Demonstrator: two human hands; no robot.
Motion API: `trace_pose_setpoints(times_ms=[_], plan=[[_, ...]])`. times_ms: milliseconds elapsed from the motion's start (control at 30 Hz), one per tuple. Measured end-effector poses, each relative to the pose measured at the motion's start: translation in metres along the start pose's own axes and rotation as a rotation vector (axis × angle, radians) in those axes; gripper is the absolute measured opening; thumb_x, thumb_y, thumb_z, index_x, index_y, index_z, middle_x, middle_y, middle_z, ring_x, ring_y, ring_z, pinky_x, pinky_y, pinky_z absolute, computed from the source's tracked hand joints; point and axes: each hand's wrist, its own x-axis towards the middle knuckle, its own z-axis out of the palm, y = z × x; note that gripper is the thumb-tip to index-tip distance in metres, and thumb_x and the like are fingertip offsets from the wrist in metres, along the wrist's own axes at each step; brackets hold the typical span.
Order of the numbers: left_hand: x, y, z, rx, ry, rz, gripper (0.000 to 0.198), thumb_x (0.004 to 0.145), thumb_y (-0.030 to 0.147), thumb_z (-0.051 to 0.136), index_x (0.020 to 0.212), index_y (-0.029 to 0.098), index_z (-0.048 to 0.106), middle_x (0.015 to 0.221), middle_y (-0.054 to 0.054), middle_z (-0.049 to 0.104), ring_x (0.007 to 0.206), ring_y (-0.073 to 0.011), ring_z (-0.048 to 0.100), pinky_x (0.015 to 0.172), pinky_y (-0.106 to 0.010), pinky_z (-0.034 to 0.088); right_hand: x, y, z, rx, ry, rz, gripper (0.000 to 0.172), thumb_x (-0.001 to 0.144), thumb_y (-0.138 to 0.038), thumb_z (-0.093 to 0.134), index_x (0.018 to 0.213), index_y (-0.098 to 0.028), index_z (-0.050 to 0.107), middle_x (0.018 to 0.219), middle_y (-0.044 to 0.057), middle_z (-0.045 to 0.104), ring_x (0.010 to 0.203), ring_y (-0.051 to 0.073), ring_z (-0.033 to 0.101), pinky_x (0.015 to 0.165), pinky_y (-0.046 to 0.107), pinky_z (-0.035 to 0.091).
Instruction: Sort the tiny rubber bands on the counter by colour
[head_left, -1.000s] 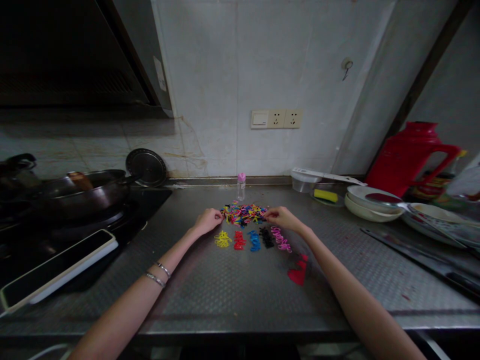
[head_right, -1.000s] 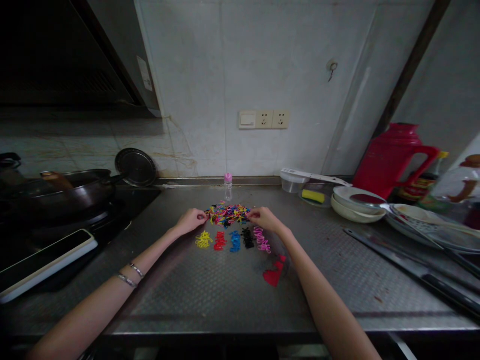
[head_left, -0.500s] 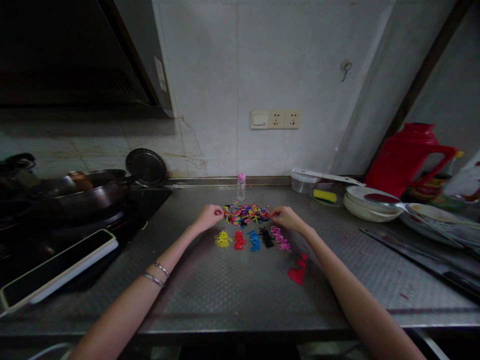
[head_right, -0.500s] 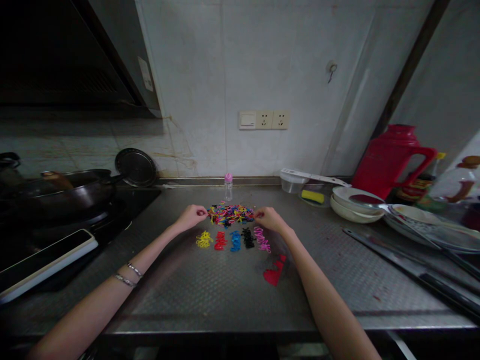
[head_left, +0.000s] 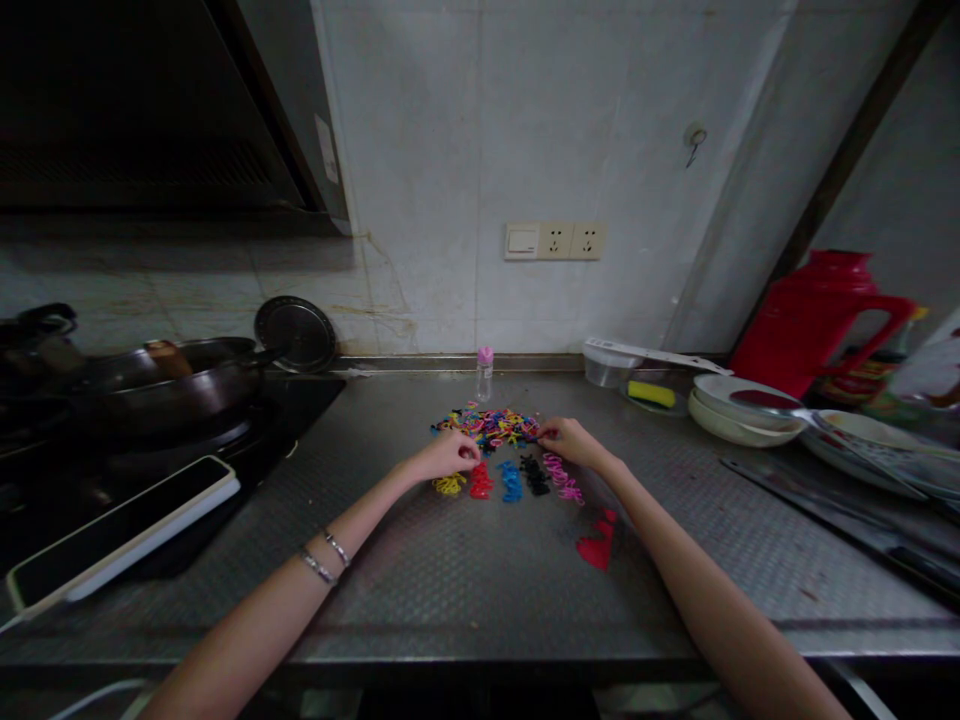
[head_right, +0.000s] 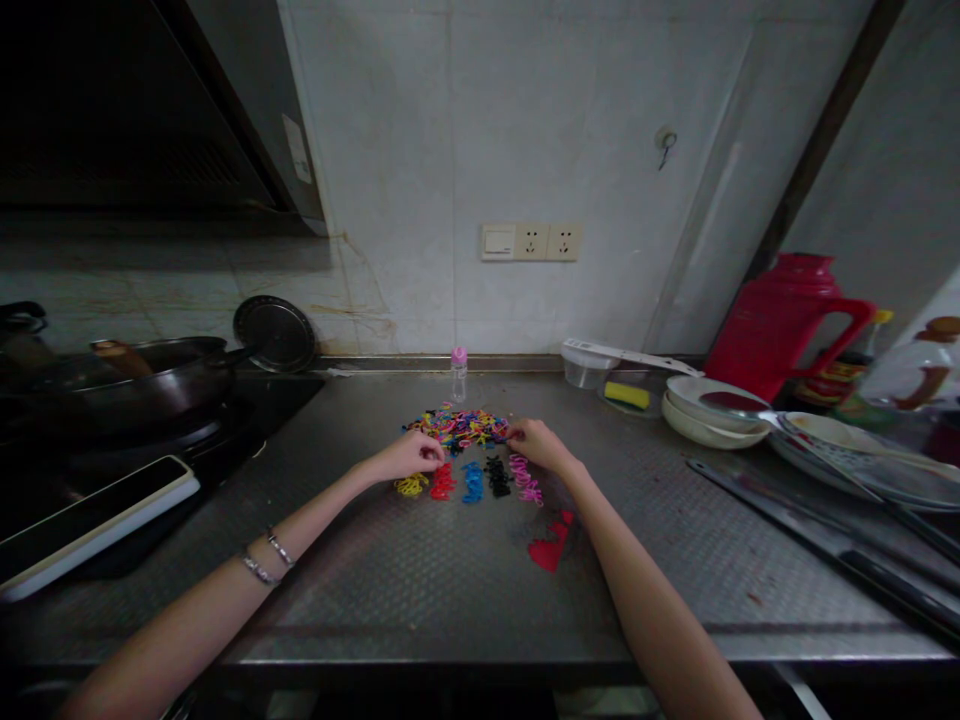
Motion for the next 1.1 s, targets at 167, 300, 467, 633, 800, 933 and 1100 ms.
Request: trace_pose_setpoints(times_ms=[167, 300, 467, 633, 800, 933, 1100], plan=[[0.0, -0.001, -0.002, -0.003, -0.003, -0.017, 0.019, 0.069, 0.019, 0.053, 0.078, 0.012, 0.068, 0.072, -0.003, 0.066, 0.062, -0.0105, 0.054, 0.058, -0.018, 0.038, 0.001, 0.002, 0.003, 0.0, 0.007, -0.002, 0.019, 0.072, -0.024, 0.053, 0.08, -0.016, 0.069, 0.08, 0.006, 0.067, 0.073, 0.016, 0.059, 0.068, 0.023, 0.042], [0.0, 0.002, -0.004, -0.008, 0.017, -0.016, 0.022, 0.072, 0.024, 0.051, 0.079, 0.011, 0.068, 0.07, -0.004, 0.065, 0.061, -0.0106, 0.053, 0.058, -0.018, 0.037, 0.002, 0.003, 0.005, -0.01, 0.023, -0.032, 0.019, 0.073, -0.024, 0.051, 0.079, -0.016, 0.068, 0.079, 0.005, 0.066, 0.071, 0.016, 0.058, 0.066, 0.023, 0.041], [-0.001, 0.001, -0.008, -0.022, 0.08, -0.029, 0.026, 0.074, 0.027, 0.05, 0.077, 0.01, 0.068, 0.065, -0.003, 0.063, 0.057, -0.0099, 0.05, 0.055, -0.018, 0.036, 0.001, 0.002, 0.008, -0.033, 0.039, -0.041, 0.02, 0.075, -0.024, 0.049, 0.079, -0.016, 0.067, 0.077, 0.005, 0.065, 0.07, 0.015, 0.057, 0.064, 0.022, 0.04], [0.0, -0.011, -0.013, -0.056, 0.15, -0.072, 0.029, 0.075, 0.031, 0.049, 0.078, 0.01, 0.068, 0.064, -0.003, 0.062, 0.055, -0.0097, 0.049, 0.053, -0.019, 0.035, 0.0, 0.001, 0.005, -0.019, 0.049, -0.037, 0.02, 0.075, -0.024, 0.049, 0.079, -0.015, 0.066, 0.079, 0.006, 0.065, 0.071, 0.015, 0.057, 0.065, 0.022, 0.041], [0.0, -0.027, -0.018, -0.16, 0.241, -0.162, 0.031, 0.074, 0.033, 0.049, 0.08, 0.008, 0.067, 0.063, -0.004, 0.062, 0.054, -0.0101, 0.05, 0.052, -0.02, 0.037, 0.003, 0.004, -0.001, 0.084, 0.074, -0.003, 0.02, 0.073, -0.023, 0.05, 0.079, -0.014, 0.066, 0.079, 0.006, 0.066, 0.073, 0.016, 0.058, 0.068, 0.024, 0.042], [0.0, -0.04, -0.021, -0.166, 0.317, -0.238, 0.033, 0.074, 0.035, 0.049, 0.079, 0.008, 0.067, 0.055, -0.002, 0.058, 0.05, -0.01, 0.048, 0.049, -0.019, 0.035, 0.004, -0.001, -0.004, 0.158, 0.002, -0.018, 0.019, 0.07, -0.023, 0.051, 0.076, -0.014, 0.067, 0.078, 0.004, 0.067, 0.071, 0.015, 0.058, 0.066, 0.022, 0.043], [0.0, -0.05, -0.023, -0.156, 0.361, -0.293, 0.031, 0.072, 0.034, 0.05, 0.077, 0.008, 0.067, 0.056, -0.003, 0.059, 0.05, -0.0099, 0.048, 0.048, -0.02, 0.035, 0.004, -0.016, -0.004, 0.18, -0.174, -0.085, 0.018, 0.068, -0.019, 0.05, 0.07, -0.015, 0.067, 0.068, 0.001, 0.066, 0.062, 0.012, 0.057, 0.059, 0.02, 0.042]])
